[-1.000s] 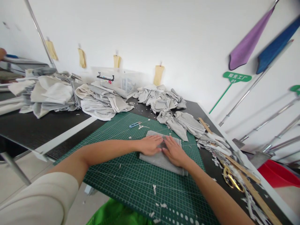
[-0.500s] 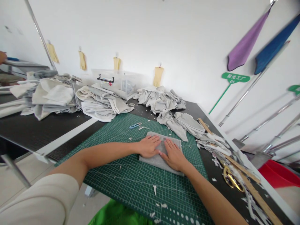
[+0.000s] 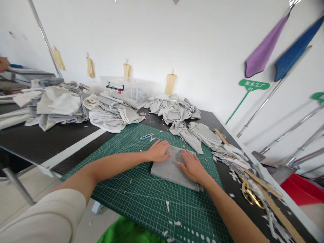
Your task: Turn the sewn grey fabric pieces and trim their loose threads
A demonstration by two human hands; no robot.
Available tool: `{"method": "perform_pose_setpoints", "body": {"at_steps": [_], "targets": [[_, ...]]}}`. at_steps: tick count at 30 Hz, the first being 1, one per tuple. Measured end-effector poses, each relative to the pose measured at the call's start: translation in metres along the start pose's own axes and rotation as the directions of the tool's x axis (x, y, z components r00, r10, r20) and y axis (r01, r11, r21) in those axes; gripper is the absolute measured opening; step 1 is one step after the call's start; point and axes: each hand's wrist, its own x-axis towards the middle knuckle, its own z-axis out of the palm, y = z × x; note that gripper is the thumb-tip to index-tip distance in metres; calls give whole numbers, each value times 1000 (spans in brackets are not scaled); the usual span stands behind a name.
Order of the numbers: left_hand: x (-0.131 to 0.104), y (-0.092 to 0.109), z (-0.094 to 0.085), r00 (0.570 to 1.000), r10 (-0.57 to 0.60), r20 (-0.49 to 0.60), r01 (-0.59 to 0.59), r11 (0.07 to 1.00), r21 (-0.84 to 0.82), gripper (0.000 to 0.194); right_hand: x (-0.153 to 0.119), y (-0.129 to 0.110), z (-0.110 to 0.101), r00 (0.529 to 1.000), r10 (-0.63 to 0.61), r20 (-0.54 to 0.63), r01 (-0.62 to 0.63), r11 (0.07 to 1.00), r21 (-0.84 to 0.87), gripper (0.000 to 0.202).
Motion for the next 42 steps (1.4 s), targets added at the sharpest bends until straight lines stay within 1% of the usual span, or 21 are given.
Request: {"method": "perform_pose_setpoints", "body": {"at_steps": [3,6,8,10,13,16,18,20,23,24,27,30,32,35,42], "targets": [[7,-6,-7,987,-160,-32,160,987,-6,65,-1,0,-5,999,-19,30,19,1000,25,69],[14,-9,-14,945,-327,-18,327,945,12,65,-3,-8,-10,997,-47,62,44,997,56,70],[16,-10,-17,913,-409,-12,409,913,-7,65,-6,-18,-13,994,-83,78,77,994,79,70],[16,-11,-18,892,-452,-1,451,890,-65,68,-9,-27,-15,988,-126,93,116,988,103,69],[12,-11,-17,891,-450,54,453,878,-156,79,-12,-37,-15,978,-164,130,146,979,140,68],[6,-7,-15,886,-450,112,463,854,-238,91,-12,-41,-13,976,-160,147,137,979,153,69],[4,-3,-14,866,-485,120,496,809,-315,93,-12,-41,-12,978,-153,141,131,979,155,69],[4,0,-13,838,-534,116,532,749,-395,93,-13,-40,-11,979,-153,136,130,978,161,69],[8,0,-14,793,-597,118,573,667,-476,83,-14,-39,-9,979,-153,133,129,977,168,68],[10,0,-14,780,-609,143,589,640,-493,77,-15,-39,-9,980,-150,132,127,977,170,67],[15,-4,-15,741,-616,267,651,563,-510,59,-15,-39,-7,981,-143,131,119,977,178,66],[17,-7,-16,714,-608,348,688,514,-513,47,-15,-39,-7,981,-140,132,114,977,182,65],[16,-8,-16,698,-588,409,705,465,-535,42,-15,-39,-7,982,-138,132,112,976,185,65],[14,-7,-16,685,-541,488,719,396,-571,37,-16,-39,-7,982,-136,131,111,977,184,66],[11,-11,-19,669,-471,575,731,279,-623,34,-15,-38,-5,982,-140,128,114,975,191,66]]}}
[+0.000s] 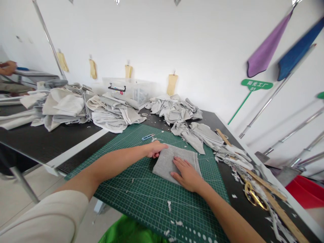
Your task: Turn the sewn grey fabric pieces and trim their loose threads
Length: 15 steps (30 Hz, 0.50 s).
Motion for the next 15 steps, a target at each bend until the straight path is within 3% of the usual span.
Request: {"method": "perform_pose_setpoints", "body": {"at_steps": [4,9,15], "targets": [[-5,-3,-5,998,-23,63,26,999,-46,33,0,0,0,1000,3,2,-3,1000,7,65],[-12,-6,-8,986,-70,152,67,998,21,36,-1,0,0,1000,9,7,-9,1000,6,65],[-14,-7,-5,982,-94,161,75,990,118,38,-2,-2,-2,1000,7,10,-7,1000,-4,65]]}}
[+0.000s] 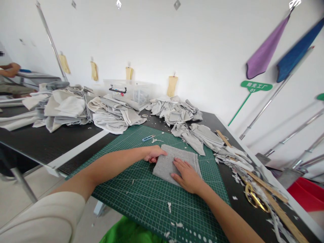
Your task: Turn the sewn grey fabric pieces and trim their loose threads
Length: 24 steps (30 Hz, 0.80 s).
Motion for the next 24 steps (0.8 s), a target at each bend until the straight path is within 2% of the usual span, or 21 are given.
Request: {"method": "perform_pose_setpoints", "body": {"at_steps": [7,14,20,24], "targets": [[-2,-4,8,990,89,-113,-73,988,138,25,-1,-3,-3,1000,-10,5,10,999,-31,65],[-5,-2,11,947,184,-263,-147,977,154,18,-8,-9,-9,999,-24,-36,16,982,-189,63],[-9,1,7,932,219,-289,-204,976,80,14,-14,-11,-11,1000,-15,-16,12,975,-221,70],[-14,10,3,904,261,-338,-228,964,135,12,-18,-18,-12,1000,-10,-9,8,968,-249,75]]}}
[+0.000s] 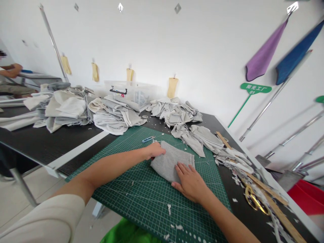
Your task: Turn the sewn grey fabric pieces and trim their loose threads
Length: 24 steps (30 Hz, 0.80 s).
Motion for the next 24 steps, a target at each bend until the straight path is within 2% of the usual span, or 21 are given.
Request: {"method": "perform_pose_setpoints", "body": {"at_steps": [4,8,10,14,18,20,22,24], "targets": [[-2,20,-3,997,69,-31,-67,994,87,15,-1,-10,-4,1000,4,25,-4,1000,2,77],[-4,45,5,971,235,-39,-220,947,234,20,-1,-19,-4,999,16,41,-16,1000,5,80],[-5,58,13,955,296,22,-291,915,280,21,-4,-24,-3,999,37,39,-37,999,3,79],[-8,79,32,928,336,159,-372,852,369,22,-11,-35,-5,994,93,63,-93,996,5,75],[-7,95,50,903,364,228,-430,755,495,27,-19,-46,-11,993,113,32,-111,991,-75,70],[-5,100,58,895,367,254,-447,721,530,28,-23,-49,-16,993,113,28,-108,984,-141,57],[-2,103,65,895,357,267,-446,704,553,29,-27,-50,-22,996,77,33,-70,982,-174,41],[1,105,73,892,370,258,-450,694,562,30,-30,-49,-29,998,-55,-12,52,983,-173,37]]}}
